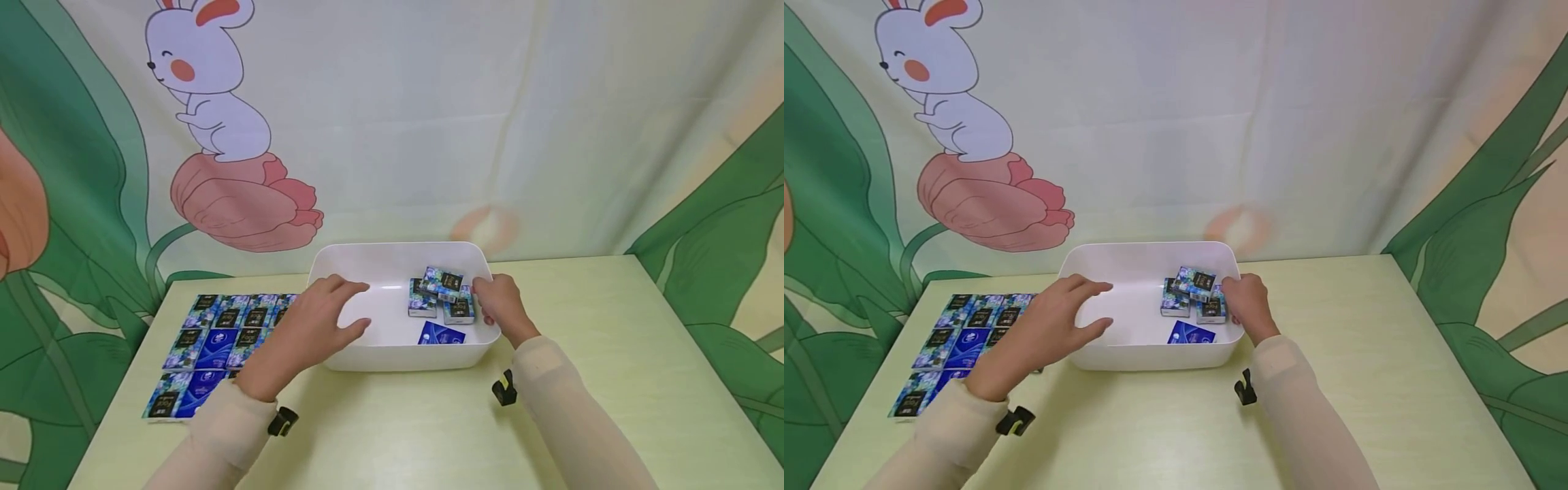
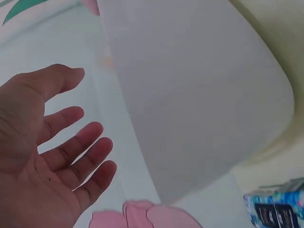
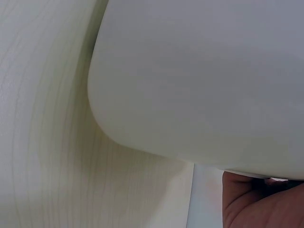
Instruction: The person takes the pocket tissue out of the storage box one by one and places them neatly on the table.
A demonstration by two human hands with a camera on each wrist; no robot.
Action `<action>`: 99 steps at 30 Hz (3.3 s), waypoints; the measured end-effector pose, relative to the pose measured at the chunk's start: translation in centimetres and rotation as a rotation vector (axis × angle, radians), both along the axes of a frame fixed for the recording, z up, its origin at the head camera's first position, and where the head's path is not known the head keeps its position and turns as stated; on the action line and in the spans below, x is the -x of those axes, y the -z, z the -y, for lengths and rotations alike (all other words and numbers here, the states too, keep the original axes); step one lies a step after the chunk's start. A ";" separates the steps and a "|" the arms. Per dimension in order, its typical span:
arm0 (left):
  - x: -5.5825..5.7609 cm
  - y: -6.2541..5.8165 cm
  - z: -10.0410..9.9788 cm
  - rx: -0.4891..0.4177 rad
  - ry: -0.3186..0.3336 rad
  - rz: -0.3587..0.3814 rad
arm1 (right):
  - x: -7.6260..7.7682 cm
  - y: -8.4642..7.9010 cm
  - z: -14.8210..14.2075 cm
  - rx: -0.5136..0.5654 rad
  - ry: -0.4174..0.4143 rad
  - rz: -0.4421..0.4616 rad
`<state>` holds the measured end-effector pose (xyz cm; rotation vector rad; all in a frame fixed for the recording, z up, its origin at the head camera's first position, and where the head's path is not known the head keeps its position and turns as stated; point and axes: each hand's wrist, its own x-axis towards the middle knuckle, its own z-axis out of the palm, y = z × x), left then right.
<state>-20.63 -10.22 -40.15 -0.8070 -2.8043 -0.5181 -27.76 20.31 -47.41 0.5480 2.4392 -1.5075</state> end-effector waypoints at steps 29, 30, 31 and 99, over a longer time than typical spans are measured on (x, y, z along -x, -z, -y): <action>5.3 5.7 -10.6 0.389 0.231 0.478 | 0.2 0.3 0.1 0.005 0.015 -0.005; 5.3 6.2 -10.7 0.395 0.230 0.487 | 0.2 0.3 0.2 0.005 0.015 -0.004; 5.3 6.5 -10.7 0.396 0.224 0.499 | 0.1 0.3 0.2 0.004 0.015 -0.004; -11.5 7.7 9.0 -0.029 -0.792 0.328 | 0.3 0.2 0.4 -0.007 0.004 0.015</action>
